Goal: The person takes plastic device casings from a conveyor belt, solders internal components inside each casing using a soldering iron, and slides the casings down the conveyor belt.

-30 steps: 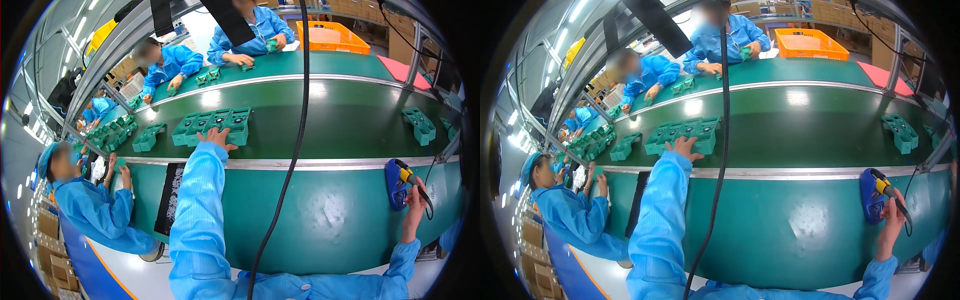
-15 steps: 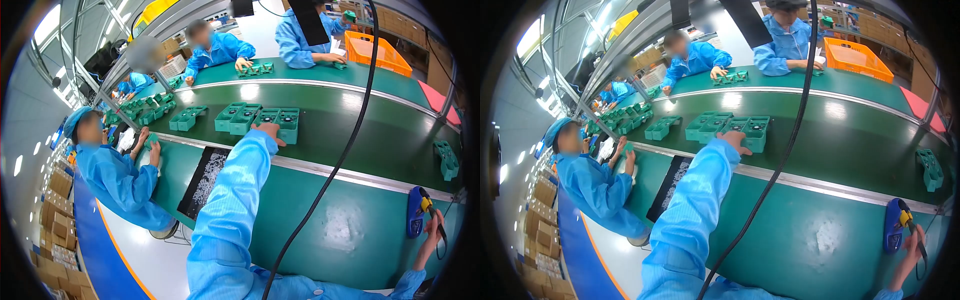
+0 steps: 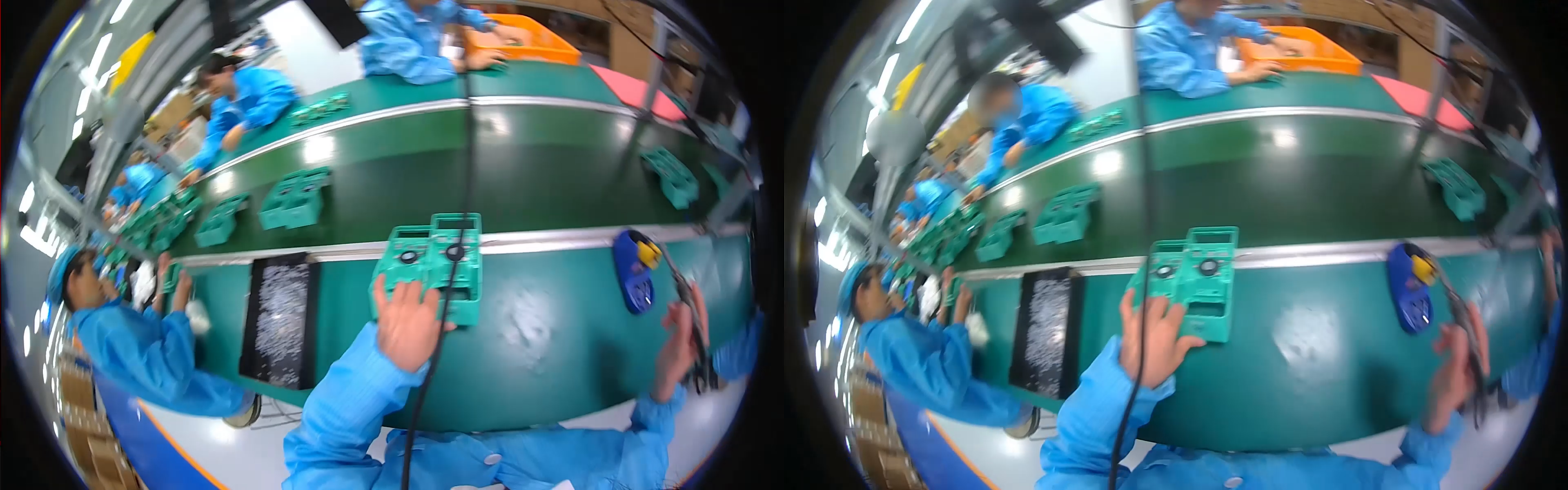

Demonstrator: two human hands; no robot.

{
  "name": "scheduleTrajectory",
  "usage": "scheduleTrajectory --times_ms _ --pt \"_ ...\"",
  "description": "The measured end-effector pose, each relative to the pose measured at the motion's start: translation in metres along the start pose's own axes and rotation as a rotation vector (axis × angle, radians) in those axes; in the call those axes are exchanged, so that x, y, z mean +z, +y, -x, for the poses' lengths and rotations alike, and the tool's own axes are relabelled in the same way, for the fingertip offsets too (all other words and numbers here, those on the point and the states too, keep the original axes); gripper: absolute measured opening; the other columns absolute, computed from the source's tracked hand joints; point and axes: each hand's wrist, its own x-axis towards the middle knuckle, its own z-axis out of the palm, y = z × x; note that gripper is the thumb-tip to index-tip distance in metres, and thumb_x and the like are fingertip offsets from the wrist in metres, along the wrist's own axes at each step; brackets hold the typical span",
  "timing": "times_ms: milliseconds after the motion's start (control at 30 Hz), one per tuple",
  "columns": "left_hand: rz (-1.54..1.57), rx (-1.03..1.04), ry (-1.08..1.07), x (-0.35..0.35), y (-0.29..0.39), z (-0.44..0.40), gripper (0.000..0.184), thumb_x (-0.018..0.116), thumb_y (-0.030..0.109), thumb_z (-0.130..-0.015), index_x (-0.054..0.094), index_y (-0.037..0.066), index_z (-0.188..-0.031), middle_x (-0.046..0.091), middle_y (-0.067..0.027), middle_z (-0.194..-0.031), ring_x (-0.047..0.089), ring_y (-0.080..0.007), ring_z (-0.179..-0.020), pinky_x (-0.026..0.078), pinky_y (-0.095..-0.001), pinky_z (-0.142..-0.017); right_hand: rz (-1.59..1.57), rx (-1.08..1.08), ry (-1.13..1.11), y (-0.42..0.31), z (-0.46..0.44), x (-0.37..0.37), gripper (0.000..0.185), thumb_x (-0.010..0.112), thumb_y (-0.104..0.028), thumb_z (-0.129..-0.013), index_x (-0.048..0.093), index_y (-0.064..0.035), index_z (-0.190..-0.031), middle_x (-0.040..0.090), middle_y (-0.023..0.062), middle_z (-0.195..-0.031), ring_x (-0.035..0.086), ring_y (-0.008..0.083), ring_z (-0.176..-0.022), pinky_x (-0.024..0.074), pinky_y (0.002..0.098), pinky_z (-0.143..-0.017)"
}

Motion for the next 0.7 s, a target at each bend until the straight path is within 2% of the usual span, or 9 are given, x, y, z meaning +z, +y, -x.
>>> scheduleTrajectory --times_ms 33,133,200,267,400,500,600,700 --pt "0.016 0.014 0.002 0.001 0.009 0.007 0.049 0.081 0.033 -0.066 0.063 0.001 -0.099 0.058 -0.0131 -0.097 0.056 -0.0324 -0.097 0.028 -0.0603 -0.103 0.043 0.01 -0.061 -0.015 0.006 0.014 0.042 0.062 -0.014 -0.09 0.057 0.0043 -0.127 0.066 0.0085 -0.084 0.057 0.0107 -0.067 0.0448 0.0236 -0.061" --pt "0.032 0.003 0.001 0.002 0.04 0.017 0.046 0.082 0.031 -0.065 0.063 0.001 -0.094 0.057 -0.0121 -0.095 0.055 -0.0317 -0.095 0.027 -0.0626 -0.104 -0.2 0.073 -0.303 -0.029 0.019 0.036 0.039 0.066 -0.009 -0.085 0.059 0.0049 -0.121 0.068 0.0135 -0.087 0.065 0.0155 -0.072 0.0512 0.025 -0.063" --pt "0.022 -0.009 -0.006 0.006 0.056 0.024 0.046 0.082 0.031 -0.064 0.063 0.001 -0.092 0.057 -0.0115 -0.094 0.055 -0.0308 -0.093 0.028 -0.0636 -0.104 -0.287 0.044 -0.388 -0.032 0.03 0.051 0.036 0.066 -0.005 -0.083 0.059 0.0069 -0.117 0.068 0.0147 -0.086 0.068 0.0202 -0.073 0.0525 0.0273 -0.064" --pt "0.004 -0.004 -0.018 0.011 0.069 0.031 0.046 0.082 0.031 -0.064 0.062 0.0 -0.092 0.057 -0.011 -0.093 0.055 -0.0296 -0.092 0.029 -0.0643 -0.103 -0.282 -0.078 -0.513 -0.035 0.032 0.061 0.03 0.067 -0.005 -0.08 0.063 0.0064 -0.108 0.068 0.0139 -0.082 0.066 0.0194 -0.071 0.0518 0.0284 -0.063" --pt "0.001 0.04 -0.043 0.021 0.083 0.037 0.054 0.078 0.04 -0.068 0.062 0.001 -0.103 0.057 -0.0106 -0.096 0.056 -0.0271 -0.088 0.028 -0.0648 -0.103 -0.201 -0.124 -0.682 -0.047 0.033 0.08 0.021 0.068 -0.008 -0.079 0.066 0.0028 -0.097 0.066 0.012 -0.076 0.063 0.0188 -0.064 0.0489 0.0293 -0.059" --pt "-0.035 0.068 -0.046 0.017 0.087 0.037 0.06 0.075 0.045 -0.072 0.061 0.005 -0.114 0.057 -0.0112 -0.101 0.055 -0.0281 -0.096 0.026 -0.0654 -0.104 -0.163 -0.214 -0.79 -0.049 0.033 0.098 0.015 0.068 -0.01 -0.08 0.067 -0.0007 -0.091 0.064 0.0108 -0.074 0.06 0.0207 -0.058 0.0464 0.0301 -0.054" --pt "-0.041 0.036 0.069 0.022 0.088 0.041 0.062 0.072 0.047 -0.075 0.059 0.009 -0.123 0.057 -0.0126 -0.112 0.052 -0.0299 -0.111 0.023 -0.0667 -0.105 -0.102 -0.233 -0.824 -0.043 0.04 0.109 0.014 0.068 -0.011 -0.08 0.068 -0.0015 -0.09 0.064 0.0097 -0.072 0.059 0.0202 -0.057 0.0462 0.0307 -0.053" --pt "-0.003 0.121 0.147 0.038 0.082 0.049 0.056 0.073 0.041 -0.077 0.061 0.012 -0.123 0.055 -0.0124 -0.121 0.047 -0.031 -0.122 0.02 -0.068 -0.107 -0.085 -0.258 -0.834 -0.037 0.047 0.118 0.012 0.069 -0.011 -0.078 0.068 -0.0012 -0.086 0.062 0.008 -0.064 0.058 0.0195 -0.052 0.0439 0.031 -0.049"
